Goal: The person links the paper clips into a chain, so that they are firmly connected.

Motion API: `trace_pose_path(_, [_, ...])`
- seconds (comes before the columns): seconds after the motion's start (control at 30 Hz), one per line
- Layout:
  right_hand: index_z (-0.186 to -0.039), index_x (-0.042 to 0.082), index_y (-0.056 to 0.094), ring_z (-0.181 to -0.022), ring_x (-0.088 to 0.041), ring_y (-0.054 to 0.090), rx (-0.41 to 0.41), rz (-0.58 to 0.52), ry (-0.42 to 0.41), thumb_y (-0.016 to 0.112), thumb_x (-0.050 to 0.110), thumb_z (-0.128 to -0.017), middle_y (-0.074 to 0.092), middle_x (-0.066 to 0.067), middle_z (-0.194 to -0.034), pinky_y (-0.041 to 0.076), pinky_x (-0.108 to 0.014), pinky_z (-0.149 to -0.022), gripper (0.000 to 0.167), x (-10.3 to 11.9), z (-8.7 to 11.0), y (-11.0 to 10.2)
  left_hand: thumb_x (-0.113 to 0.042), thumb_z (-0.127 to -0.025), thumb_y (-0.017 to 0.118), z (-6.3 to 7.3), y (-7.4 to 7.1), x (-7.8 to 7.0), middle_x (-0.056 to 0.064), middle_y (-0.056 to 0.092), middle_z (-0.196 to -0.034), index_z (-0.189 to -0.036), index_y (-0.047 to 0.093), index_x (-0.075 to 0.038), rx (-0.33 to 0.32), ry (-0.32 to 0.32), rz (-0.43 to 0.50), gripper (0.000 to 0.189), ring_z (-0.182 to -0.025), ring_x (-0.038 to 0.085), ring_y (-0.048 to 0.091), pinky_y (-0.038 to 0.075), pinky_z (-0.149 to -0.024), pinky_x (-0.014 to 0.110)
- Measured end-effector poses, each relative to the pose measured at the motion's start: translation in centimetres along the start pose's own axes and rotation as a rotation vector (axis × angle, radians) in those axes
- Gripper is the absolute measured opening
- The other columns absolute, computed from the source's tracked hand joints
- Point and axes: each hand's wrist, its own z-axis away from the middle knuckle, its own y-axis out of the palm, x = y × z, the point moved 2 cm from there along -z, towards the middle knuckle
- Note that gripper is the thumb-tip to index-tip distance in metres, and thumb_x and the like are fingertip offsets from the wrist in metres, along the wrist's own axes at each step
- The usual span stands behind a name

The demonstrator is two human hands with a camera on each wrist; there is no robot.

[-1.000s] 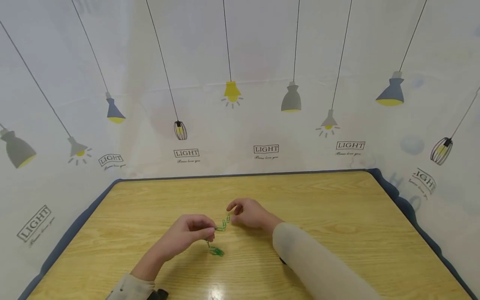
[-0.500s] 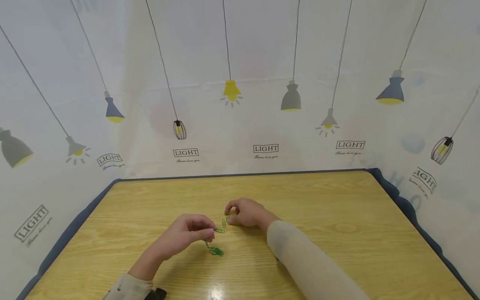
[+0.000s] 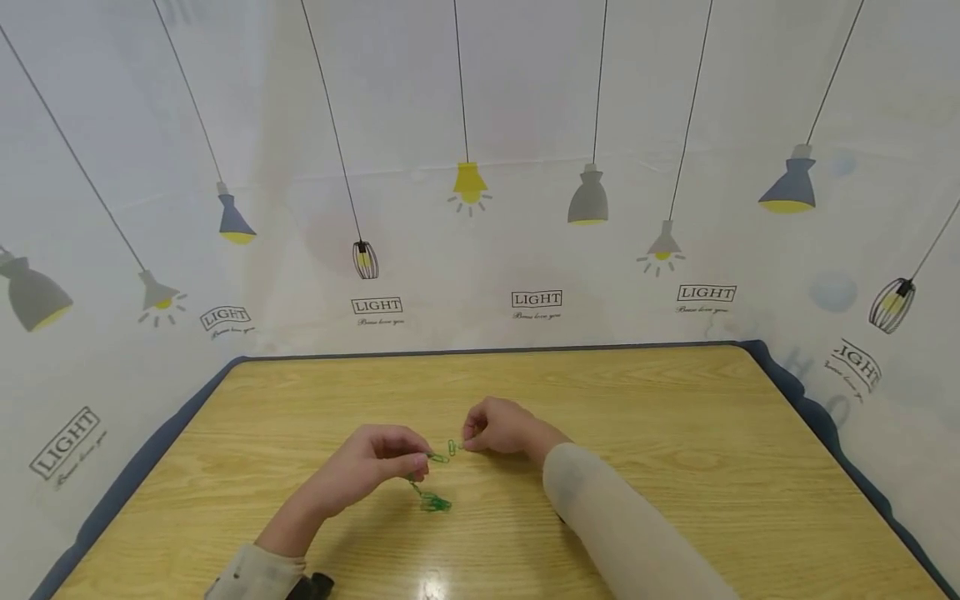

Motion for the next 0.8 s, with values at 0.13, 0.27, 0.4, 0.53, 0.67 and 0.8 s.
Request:
trace_pose_path(0.13, [-0.091, 0.016, 0.073, -0.097, -0.017, 0.055, -0.01, -0.048, 0.013, 0.08, 0.021, -0.097, 0.065, 0.001, -0.099, 0.045, -0.038, -0.093, 0.011, -0.6, 0.4, -0.1, -0.021, -0.106, 0.068, 0.0, 0.0, -0.1, 0.019, 0.076, -0.108, -0.12, 0.075, -0.002, 0.0, 0.0, 0.001, 0.025, -0.095, 0.02, 0.074, 0.064, -0.089, 0.038])
trace_pose_path(0.27, [-0.092, 0.014, 0.073, -0.095, -0.017, 0.054, -0.013, -0.11, -0.004, 0.08, 0.021, -0.097, 0.065, 0.0, -0.098, 0.045, -0.034, -0.087, 0.01, -1.0, 0.9, -0.4, -0.022, -0.106, 0.068, 0.0, -0.1, 0.1, 0.018, 0.077, -0.109, -0.121, 0.075, -0.003, 0.002, -0.001, -0.004, 0.025, -0.096, 0.019, 0.073, 0.064, -0.089, 0.037])
trace_pose_path(0.4, [-0.097, 0.01, 0.073, -0.086, -0.016, 0.056, 0.056, -0.229, -0.034, 0.078, 0.019, -0.098, 0.067, 0.0, -0.093, 0.047, -0.029, -0.077, 0.01, -1.1, 1.9, -0.9, -0.023, -0.105, 0.069, -0.2, -0.1, 0.3, 0.015, 0.077, -0.107, -0.12, 0.075, -0.004, -0.002, 0.007, -0.008, 0.025, -0.095, 0.018, 0.074, 0.064, -0.089, 0.037])
trace_pose_path(0.53, [-0.112, 0.003, 0.071, -0.09, -0.02, 0.061, 0.12, -0.348, -0.059, 0.072, 0.019, -0.102, 0.069, -0.008, -0.101, 0.055, -0.032, -0.079, 0.018, -0.6, 3.5, -2.0, -0.023, -0.105, 0.07, -0.6, 0.2, 0.5, 0.015, 0.078, -0.107, -0.119, 0.076, -0.004, 0.001, 0.019, -0.004, 0.025, -0.094, 0.017, 0.074, 0.064, -0.089, 0.035])
trace_pose_path(0.67, [-0.136, 0.006, 0.067, -0.105, -0.028, 0.061, 0.116, -0.386, -0.118, 0.061, 0.019, -0.109, 0.064, -0.017, -0.118, 0.061, -0.041, -0.095, 0.031, 0.7, 4.9, -3.6, -0.023, -0.105, 0.07, -0.7, 0.7, 0.3, 0.018, 0.078, -0.108, -0.119, 0.076, -0.004, 0.012, 0.024, -0.004, 0.025, -0.094, 0.015, 0.074, 0.064, -0.089, 0.034])
trace_pose_path(0.8, [-0.139, 0.011, 0.066, -0.106, -0.03, 0.062, 0.1, -0.392, -0.187, 0.053, 0.02, -0.113, 0.061, -0.012, -0.112, 0.06, -0.046, -0.101, 0.03, 2.7, 6.0, -5.0, -0.023, -0.105, 0.069, -0.7, 1.2, 0.0, 0.015, 0.078, -0.106, -0.117, 0.077, -0.005, 0.025, 0.028, -0.012, 0.023, -0.092, 0.015, 0.075, 0.065, -0.089, 0.036])
